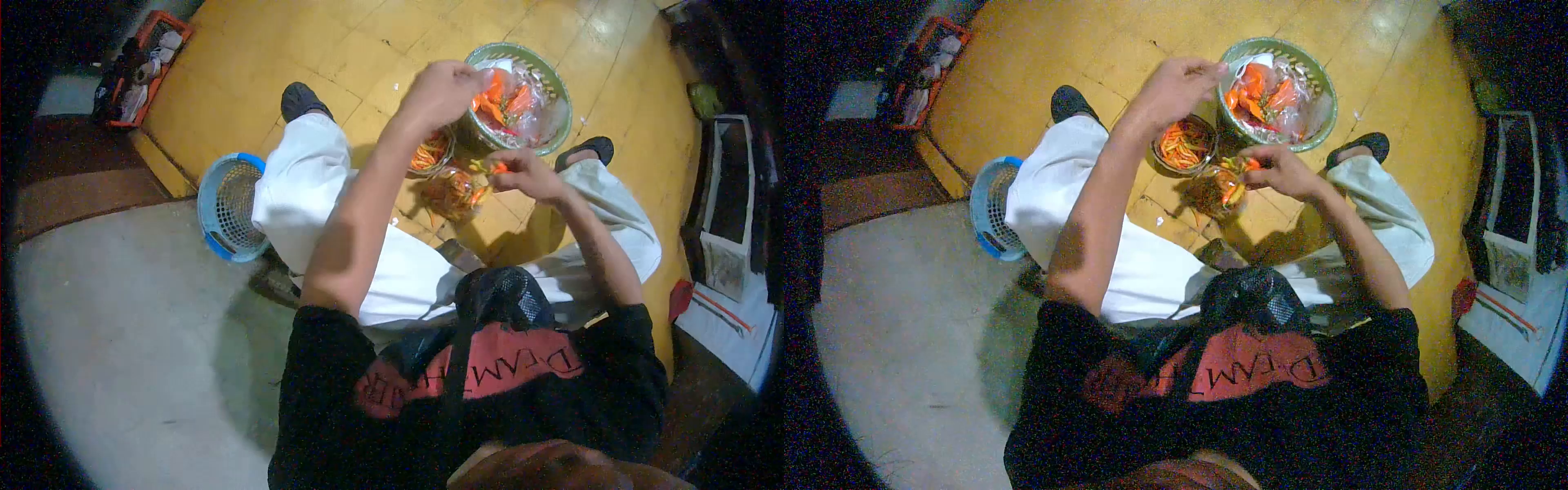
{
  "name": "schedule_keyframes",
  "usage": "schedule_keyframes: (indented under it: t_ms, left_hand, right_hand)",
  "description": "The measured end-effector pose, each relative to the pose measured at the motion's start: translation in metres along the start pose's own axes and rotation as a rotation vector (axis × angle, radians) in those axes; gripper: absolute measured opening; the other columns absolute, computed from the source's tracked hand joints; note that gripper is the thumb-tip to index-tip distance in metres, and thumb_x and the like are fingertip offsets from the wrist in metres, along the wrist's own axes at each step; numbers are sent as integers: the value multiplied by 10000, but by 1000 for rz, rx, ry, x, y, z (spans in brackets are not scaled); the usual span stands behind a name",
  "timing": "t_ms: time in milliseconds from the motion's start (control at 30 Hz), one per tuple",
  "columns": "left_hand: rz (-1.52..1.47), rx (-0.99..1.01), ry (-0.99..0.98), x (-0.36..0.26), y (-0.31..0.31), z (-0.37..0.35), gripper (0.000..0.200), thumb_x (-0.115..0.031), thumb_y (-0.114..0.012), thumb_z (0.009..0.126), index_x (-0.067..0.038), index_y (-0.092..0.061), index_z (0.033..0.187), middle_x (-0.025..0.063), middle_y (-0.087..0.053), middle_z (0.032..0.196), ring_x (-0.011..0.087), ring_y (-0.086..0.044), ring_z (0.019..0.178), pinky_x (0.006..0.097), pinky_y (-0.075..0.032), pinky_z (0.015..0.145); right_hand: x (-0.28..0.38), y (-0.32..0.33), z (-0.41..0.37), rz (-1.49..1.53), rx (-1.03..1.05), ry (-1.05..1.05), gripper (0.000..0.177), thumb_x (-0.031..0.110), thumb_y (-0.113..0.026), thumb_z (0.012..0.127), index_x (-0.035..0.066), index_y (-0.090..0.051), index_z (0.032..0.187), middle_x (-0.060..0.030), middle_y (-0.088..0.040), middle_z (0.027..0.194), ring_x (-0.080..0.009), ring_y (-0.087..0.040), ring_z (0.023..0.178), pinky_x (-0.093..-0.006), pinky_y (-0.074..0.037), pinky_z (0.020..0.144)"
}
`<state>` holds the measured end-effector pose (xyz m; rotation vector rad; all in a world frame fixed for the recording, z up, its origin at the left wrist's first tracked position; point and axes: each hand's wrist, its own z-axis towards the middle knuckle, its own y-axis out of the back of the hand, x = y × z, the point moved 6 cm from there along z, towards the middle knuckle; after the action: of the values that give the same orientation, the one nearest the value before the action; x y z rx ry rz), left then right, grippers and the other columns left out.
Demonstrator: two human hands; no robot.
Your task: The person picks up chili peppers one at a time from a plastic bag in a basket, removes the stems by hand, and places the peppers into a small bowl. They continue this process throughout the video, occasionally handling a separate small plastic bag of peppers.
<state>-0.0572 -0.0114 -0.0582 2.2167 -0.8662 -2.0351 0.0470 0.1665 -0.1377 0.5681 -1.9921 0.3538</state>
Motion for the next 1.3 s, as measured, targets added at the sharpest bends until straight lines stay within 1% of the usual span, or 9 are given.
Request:
schedule_keyframes:
  t_ms: [100, 267, 367, 533, 767, 833, 967, 1067, 1300]
  left_hand:
    - [-488, 248, 224, 4, -34, -10, 791, -718, -348, 882, -53, -526, 1272, 153, -604, 1192, 263, -589, 1044, 409, -478, 868]
    - [-1377, 701, 332, 6, -100, -26, 757, -685, -301, 907, -82, -455, 1338, 167, -600, 1195, 308, -620, 1025, 567, -476, 878]
    - [-1459, 778, 384, -27, -94, -45, 730, -664, -296, 917, -88, -459, 1335, 169, -602, 1193, 313, -630, 1019, 581, -484, 879]
    - [-1478, 628, 333, -17, -94, -23, 514, -432, -430, 955, -23, -520, 1255, 154, -617, 1172, 284, -636, 1001, 424, -525, 887]
    - [-1525, 504, 389, -28, -94, -17, 449, -405, -444, 956, -52, -560, 1210, 131, -632, 1128, 269, -640, 985, 429, -524, 884]
    - [-1477, 410, 371, -35, -90, -15, 402, -460, -479, 932, -143, -582, 1157, 42, -645, 1003, 189, -655, 818, 326, -544, 652]
    - [-1446, 326, 349, -30, -81, -13, 386, -444, -521, 932, -130, -579, 1148, 56, -645, 991, 169, -653, 775, 278, -514, 557]
    - [-1181, 185, 284, -37, -60, -19, 323, -396, -514, 959, -104, -618, 1048, 25, -652, 869, 86, -580, 586, 202, -412, 413]
    - [-842, 229, 131, -37, -58, -24, 358, -398, -494, 972, -64, -608, 1034, 32, -629, 833, 62, -528, 539, 182, -366, 361]
  right_hand:
    - [66, 6, -23, 13, -14, 29, 301, 48, -658, 849, -1, -601, 1140, -39, -648, 952, -119, -627, 839, -289, -546, 783]
    - [121, 18, -36, -124, 12, 139, 309, 35, -652, 836, 3, -602, 1139, -37, -651, 934, -122, -616, 846, -262, -514, 751]
    - [137, 15, -40, -375, -106, 323, 344, 19, -661, 824, 3, -590, 1160, -22, -636, 947, -110, -591, 858, -248, -487, 751]
    - [172, 1, -54, -684, -310, 492, 313, 68, -635, 824, -1, -600, 1128, -190, -646, 1023, -290, -644, 899, -365, -499, 807]
    - [172, 3, -55, -742, -526, 682, 213, 81, -646, 829, 5, -650, 1028, -175, -644, 990, -318, -628, 932, -385, -483, 839]
    - [188, -2, -64, -814, -637, 735, 171, 79, -649, 827, 17, -676, 984, -160, -641, 968, -317, -610, 950, -362, -475, 835]
    - [186, 25, -61, -696, -720, 530, 145, 86, -656, 836, 31, -695, 964, -126, -645, 962, -262, -600, 981, -337, -465, 843]
    - [179, 41, -52, -130, -635, 433, 172, 138, -666, 869, 6, -695, 975, -69, -677, 939, -134, -601, 871, -276, -467, 757]
    - [151, 53, -36, 32, -640, 360, 242, 181, -691, 859, 6, -685, 1026, -51, -683, 875, -108, -610, 754, -231, -480, 632]
